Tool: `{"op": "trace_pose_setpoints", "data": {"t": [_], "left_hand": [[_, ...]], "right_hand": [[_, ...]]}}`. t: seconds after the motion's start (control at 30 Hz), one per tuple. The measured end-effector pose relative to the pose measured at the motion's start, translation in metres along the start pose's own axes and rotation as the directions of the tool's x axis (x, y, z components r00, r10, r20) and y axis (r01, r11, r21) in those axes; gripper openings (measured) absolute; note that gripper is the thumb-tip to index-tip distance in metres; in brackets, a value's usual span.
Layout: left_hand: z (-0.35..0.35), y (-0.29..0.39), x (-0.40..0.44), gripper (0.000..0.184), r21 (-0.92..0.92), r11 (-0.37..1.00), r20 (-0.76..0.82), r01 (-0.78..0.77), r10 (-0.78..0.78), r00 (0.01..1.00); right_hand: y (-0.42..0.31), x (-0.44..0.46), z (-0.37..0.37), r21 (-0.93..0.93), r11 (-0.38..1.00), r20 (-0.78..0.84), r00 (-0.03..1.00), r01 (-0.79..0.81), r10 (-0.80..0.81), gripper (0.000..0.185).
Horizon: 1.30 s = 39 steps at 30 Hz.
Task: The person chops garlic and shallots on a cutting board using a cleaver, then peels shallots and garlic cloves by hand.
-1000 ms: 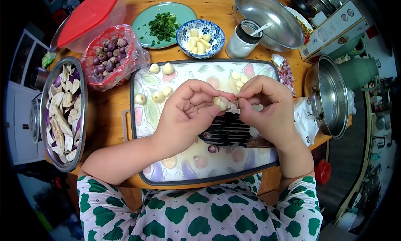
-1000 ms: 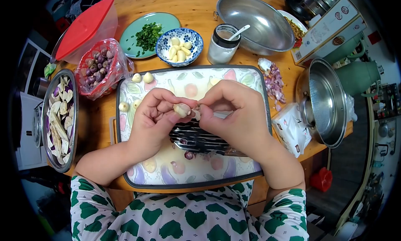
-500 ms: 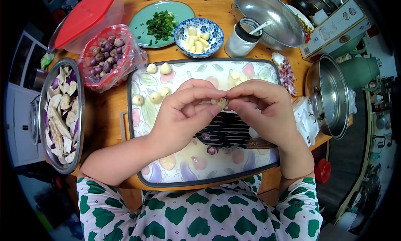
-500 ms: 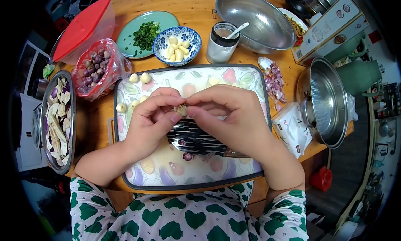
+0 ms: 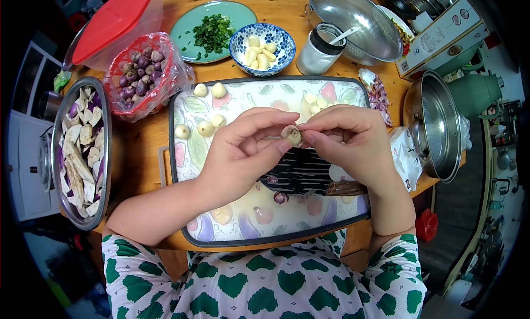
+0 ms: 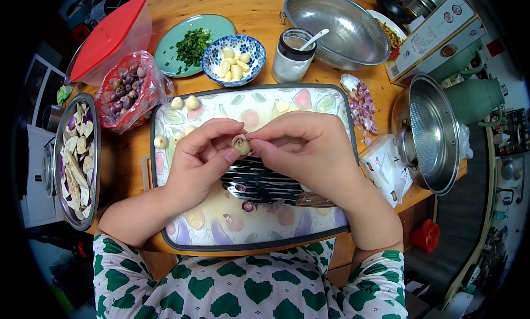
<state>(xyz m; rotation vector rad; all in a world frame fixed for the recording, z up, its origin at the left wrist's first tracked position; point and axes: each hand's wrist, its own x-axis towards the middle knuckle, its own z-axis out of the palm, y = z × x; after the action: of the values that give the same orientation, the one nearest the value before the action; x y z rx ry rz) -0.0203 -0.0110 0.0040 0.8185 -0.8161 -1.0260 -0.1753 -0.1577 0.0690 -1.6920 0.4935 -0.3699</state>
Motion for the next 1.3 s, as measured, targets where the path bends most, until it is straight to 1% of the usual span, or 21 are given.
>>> {"op": "trace_pose_setpoints", "data": {"t": [0.03,0.07,0.17,0.23,0.27,0.37,0.43,0.47,0.53,0.63,0.73,0.83,0.93,0.97,1.07,1.17,1.23,1.3], "left_hand": [[-0.0016,-0.0005,-0.0010,0.038,-0.044,0.998,0.004,0.040,-0.040,0.999],[-0.0025,-0.0008,-0.0015,0.038,-0.088,0.993,0.010,0.080,-0.080,0.997],[0.0031,0.0000,0.0004,0.039,-0.147,0.986,-0.026,0.084,-0.089,0.996],[0.0025,0.0009,-0.0013,0.038,-0.145,0.984,0.005,0.105,-0.106,0.994],[0.0018,0.0013,-0.0022,0.037,-0.143,0.983,0.020,0.117,-0.115,0.993],[-0.0029,0.0012,-0.0031,0.033,-0.065,0.991,0.044,0.121,-0.118,0.992],[0.0016,-0.0012,-0.0007,0.031,-0.140,0.988,-0.018,0.070,-0.073,0.997],[0.0031,-0.0020,0.0001,0.030,-0.176,0.983,-0.050,0.043,-0.053,0.997],[0.0029,-0.0002,0.0008,0.029,-0.155,0.986,-0.058,0.069,-0.079,0.995],[0.0023,0.0003,0.0003,0.028,-0.134,0.988,-0.045,0.082,-0.088,0.995],[0.0012,-0.0007,-0.0004,0.028,-0.134,0.987,-0.043,0.088,-0.094,0.995],[-0.0002,-0.0019,-0.0007,0.027,-0.116,0.990,-0.063,0.082,-0.090,0.994],[0.0009,-0.0012,-0.0004,0.025,-0.107,0.991,-0.084,0.083,-0.092,0.992],[0.0016,-0.0006,-0.0005,0.025,-0.108,0.990,-0.091,0.085,-0.095,0.991],[0.0019,0.0011,-0.0019,0.023,-0.031,0.996,-0.080,0.086,-0.088,0.993],[0.0034,0.0004,-0.0034,0.022,-0.051,0.993,-0.092,0.108,-0.112,0.989],[0.0041,-0.0007,-0.0038,0.022,-0.033,0.995,-0.092,0.095,-0.097,0.991],[0.0048,-0.0010,-0.0042,0.021,-0.032,0.996,-0.087,0.085,-0.088,0.992]], "right_hand": [[0.0017,-0.0009,0.0015,0.005,1.000,-0.018,1.000,0.003,-0.003,0.014],[0.0027,-0.0016,0.0028,-0.029,0.999,-0.032,0.999,0.027,-0.028,0.013],[0.0044,-0.0034,0.0061,-0.154,0.983,-0.061,0.992,0.100,-0.110,0.011],[0.0049,-0.0044,0.0072,-0.263,0.954,-0.070,0.983,0.146,-0.170,0.010],[0.0054,-0.0046,0.0074,-0.233,0.961,-0.061,0.984,0.150,-0.169,0.010],[0.0059,-0.0046,0.0078,-0.156,0.977,-0.034,0.988,0.145,-0.152,0.010],[0.0043,-0.0047,0.0070,-0.124,0.986,-0.015,0.993,0.116,-0.119,0.010],[0.0050,-0.0040,0.0063,-0.182,0.974,-0.049,0.988,0.133,-0.144,0.010],[0.0068,-0.0020,0.0047,-0.298,0.941,-0.109,0.974,0.161,-0.201,0.009],[0.0055,-0.0024,0.0058,-0.222,0.966,-0.118,0.980,0.130,-0.159,0.011],[0.0046,-0.0012,0.0075,-0.185,0.956,-0.052,0.969,0.228,-0.241,0.014],[0.0008,0.0007,0.0028,-0.309,0.913,0.023,0.962,0.265,-0.272,0.015],[0.0036,0.0027,0.0021,-0.360,0.873,0.061,0.942,0.330,-0.331,0.014],[0.0033,0.0020,0.0031,-0.350,0.882,0.050,0.947,0.314,-0.318,0.014],[0.0023,-0.0005,0.0068,-0.329,0.900,0.028,0.955,0.286,-0.294,0.014],[0.0025,-0.0013,0.0073,-0.327,0.899,0.024,0.953,0.292,-0.301,0.014],[0.0023,-0.0019,0.0072,-0.328,0.900,0.017,0.954,0.287,-0.298,0.015],[0.0009,-0.0027,0.0057,-0.388,0.865,0.040,0.944,0.317,-0.328,0.014]]}}
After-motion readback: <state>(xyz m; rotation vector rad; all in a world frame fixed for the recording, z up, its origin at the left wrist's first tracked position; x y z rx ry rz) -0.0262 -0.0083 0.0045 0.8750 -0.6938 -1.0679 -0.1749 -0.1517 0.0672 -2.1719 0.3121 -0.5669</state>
